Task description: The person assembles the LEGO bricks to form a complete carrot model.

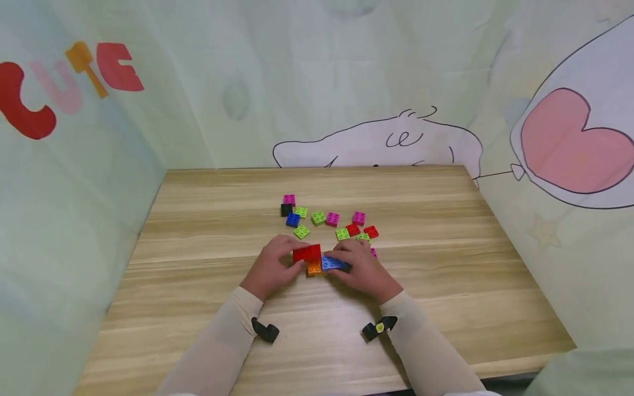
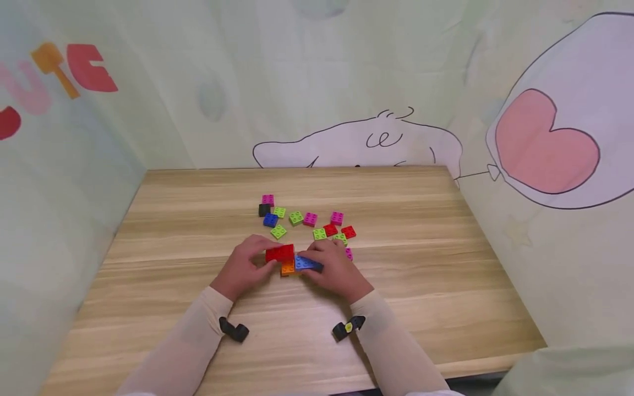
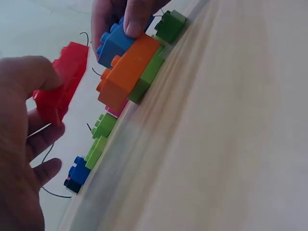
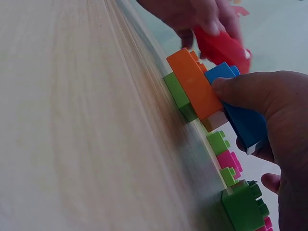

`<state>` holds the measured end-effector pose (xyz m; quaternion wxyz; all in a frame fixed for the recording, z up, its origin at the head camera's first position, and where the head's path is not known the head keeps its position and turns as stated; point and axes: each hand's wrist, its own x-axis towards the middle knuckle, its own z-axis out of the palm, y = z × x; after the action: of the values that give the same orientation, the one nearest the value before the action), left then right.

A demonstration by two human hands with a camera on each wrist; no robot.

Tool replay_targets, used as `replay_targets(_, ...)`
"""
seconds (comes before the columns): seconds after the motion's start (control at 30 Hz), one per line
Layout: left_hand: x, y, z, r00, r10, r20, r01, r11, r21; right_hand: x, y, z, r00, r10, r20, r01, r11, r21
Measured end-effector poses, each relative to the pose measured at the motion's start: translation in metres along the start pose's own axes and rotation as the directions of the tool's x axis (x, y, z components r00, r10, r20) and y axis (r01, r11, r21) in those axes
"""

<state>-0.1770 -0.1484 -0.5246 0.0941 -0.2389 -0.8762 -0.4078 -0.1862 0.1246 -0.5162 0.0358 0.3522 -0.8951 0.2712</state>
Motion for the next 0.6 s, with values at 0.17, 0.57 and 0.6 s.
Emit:
replay_targets(0.17,-0.0134,0.0041,-0.0048,0.996,0.037,0.082,-0.032,0.998,-0.055,-0.0005,0.0008,0.0024,1.000,-0.004,-0.008,0.004,1.000,0.006)
replay_targets(0.57,-0.0080,0.0093,-0.0023,0.992,0.100,0.076,-0.104,0.994,0.045,0.0003,0.0067,0.0037,0.999,-0.030,-0.022,0.031,0.999,0.013)
replay_targets(0.6,-0.0078,0.0104,-0.0025,0.992,0.098,0.077,-0.102,0.994,0.047,0.0001,0.0066,0.0037,0.999,-0.030,-0.023,0.030,0.999,0.011)
